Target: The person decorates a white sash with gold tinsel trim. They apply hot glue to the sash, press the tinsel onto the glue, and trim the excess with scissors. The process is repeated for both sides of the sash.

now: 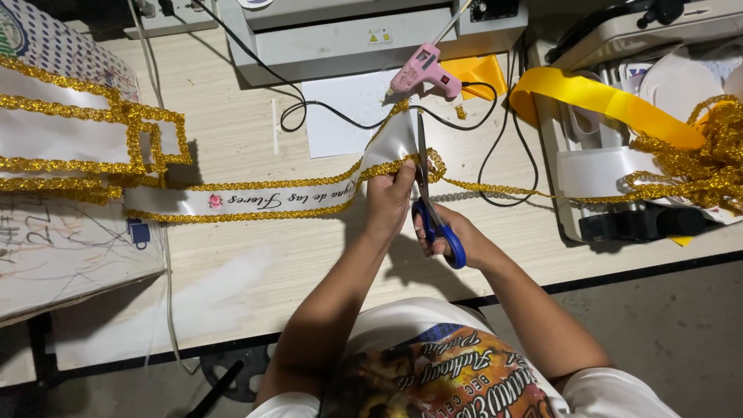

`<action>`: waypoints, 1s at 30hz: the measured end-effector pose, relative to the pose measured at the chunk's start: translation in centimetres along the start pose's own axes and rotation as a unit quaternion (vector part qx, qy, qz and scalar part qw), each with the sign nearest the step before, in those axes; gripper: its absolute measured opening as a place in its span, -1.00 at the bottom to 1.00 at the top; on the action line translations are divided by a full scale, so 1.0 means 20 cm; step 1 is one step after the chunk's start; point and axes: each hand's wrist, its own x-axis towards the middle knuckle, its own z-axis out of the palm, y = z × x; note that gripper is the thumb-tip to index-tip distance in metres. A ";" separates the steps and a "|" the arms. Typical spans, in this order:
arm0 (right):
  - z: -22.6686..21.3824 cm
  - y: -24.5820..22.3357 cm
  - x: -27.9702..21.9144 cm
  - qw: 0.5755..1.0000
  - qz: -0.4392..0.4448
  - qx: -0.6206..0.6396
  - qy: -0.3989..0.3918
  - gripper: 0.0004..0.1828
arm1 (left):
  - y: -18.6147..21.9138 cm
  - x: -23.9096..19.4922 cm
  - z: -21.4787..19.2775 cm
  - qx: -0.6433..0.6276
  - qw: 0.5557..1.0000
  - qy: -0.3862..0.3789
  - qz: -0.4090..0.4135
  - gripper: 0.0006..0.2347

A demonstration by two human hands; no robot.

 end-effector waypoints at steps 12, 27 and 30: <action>0.01 0.04 0.02 0.999 -0.027 0.018 -0.004 0.00 | 0.07 -0.04 0.08 0.066 0.998 0.016 -0.001 -0.76; -0.20 0.04 -0.02 0.976 -0.029 -0.046 0.212 -0.13 | 0.07 0.01 -0.08 -0.028 0.999 0.028 0.037 -0.70; -0.34 -0.11 -0.04 0.885 0.085 -0.275 0.365 -0.30 | 0.09 0.00 -0.09 -0.054 0.998 0.013 0.027 -0.73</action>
